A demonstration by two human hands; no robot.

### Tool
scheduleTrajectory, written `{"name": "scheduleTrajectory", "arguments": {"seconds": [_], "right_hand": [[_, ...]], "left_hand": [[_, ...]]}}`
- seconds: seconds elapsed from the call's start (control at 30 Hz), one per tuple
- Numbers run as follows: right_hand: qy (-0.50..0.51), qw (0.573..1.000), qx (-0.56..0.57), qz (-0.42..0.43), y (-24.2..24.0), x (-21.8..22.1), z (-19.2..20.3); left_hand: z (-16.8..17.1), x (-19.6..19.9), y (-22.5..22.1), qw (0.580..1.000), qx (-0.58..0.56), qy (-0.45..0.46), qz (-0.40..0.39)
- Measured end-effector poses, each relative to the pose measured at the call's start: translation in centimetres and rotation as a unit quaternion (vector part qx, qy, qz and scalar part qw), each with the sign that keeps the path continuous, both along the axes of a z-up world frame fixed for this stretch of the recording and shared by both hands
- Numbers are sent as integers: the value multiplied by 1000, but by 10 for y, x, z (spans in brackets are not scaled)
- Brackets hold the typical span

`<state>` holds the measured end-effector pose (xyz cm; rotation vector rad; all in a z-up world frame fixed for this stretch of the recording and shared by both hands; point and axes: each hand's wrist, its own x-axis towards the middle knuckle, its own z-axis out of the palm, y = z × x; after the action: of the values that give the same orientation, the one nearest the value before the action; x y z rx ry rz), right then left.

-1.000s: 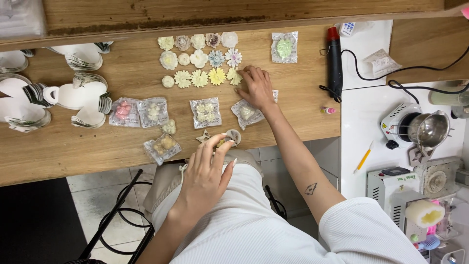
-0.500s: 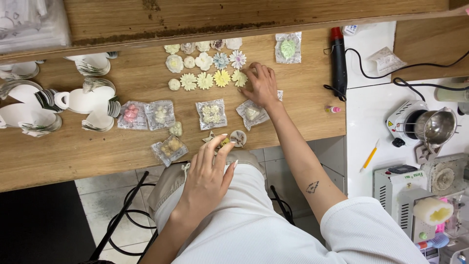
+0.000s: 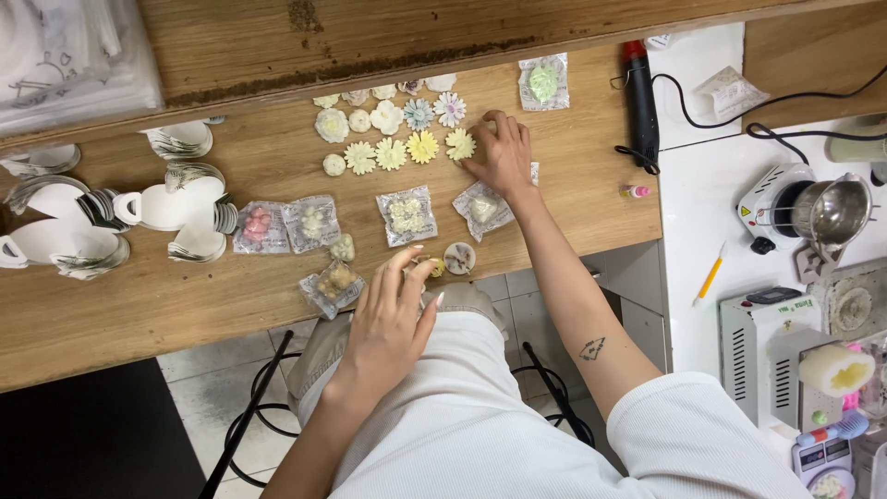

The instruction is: Sorting and organizing small wax floral decorations on a workbench in a candle studio.

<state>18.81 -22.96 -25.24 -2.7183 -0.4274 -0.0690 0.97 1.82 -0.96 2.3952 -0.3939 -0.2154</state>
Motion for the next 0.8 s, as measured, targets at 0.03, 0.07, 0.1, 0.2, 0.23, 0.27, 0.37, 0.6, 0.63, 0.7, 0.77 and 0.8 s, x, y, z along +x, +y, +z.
{"name": "scheduleTrajectory", "arguments": {"seconds": [0.03,0.07,0.1,0.2,0.23,0.27,0.37,0.6,0.63,0.7,0.77,0.8], "right_hand": [[-3,1000,11,-9,0,0,0],[-2,1000,11,-10,1,0,1],[-4,1000,19,-14,3,0,2],[-8,999,26,-20,6,0,0],[-11,999,26,-21,6,0,-2],[-11,999,25,-23,8,0,-1],[-3,999,33,-33,12,-2,2],[-26,998,13,-60,18,-4,-3],[-30,997,9,-65,18,-4,-4],[-28,997,10,-70,19,-5,-4],[-26,997,12,-73,21,-4,-4],[-22,997,12,-78,22,-4,-5]], "left_hand": [[-2,2,3,1000,5,7,-2],[-12,4,8,1000,5,8,-4],[-22,7,13,1000,27,9,-8],[-50,18,31,997,70,26,-5],[-59,22,37,995,92,42,3],[-72,25,44,995,91,42,1],[-99,34,63,996,81,44,6],[-112,48,83,994,69,82,28],[-114,48,84,994,67,78,29],[-119,50,86,994,68,82,26],[-120,52,85,993,70,88,25],[-119,53,84,991,75,104,24]]}}
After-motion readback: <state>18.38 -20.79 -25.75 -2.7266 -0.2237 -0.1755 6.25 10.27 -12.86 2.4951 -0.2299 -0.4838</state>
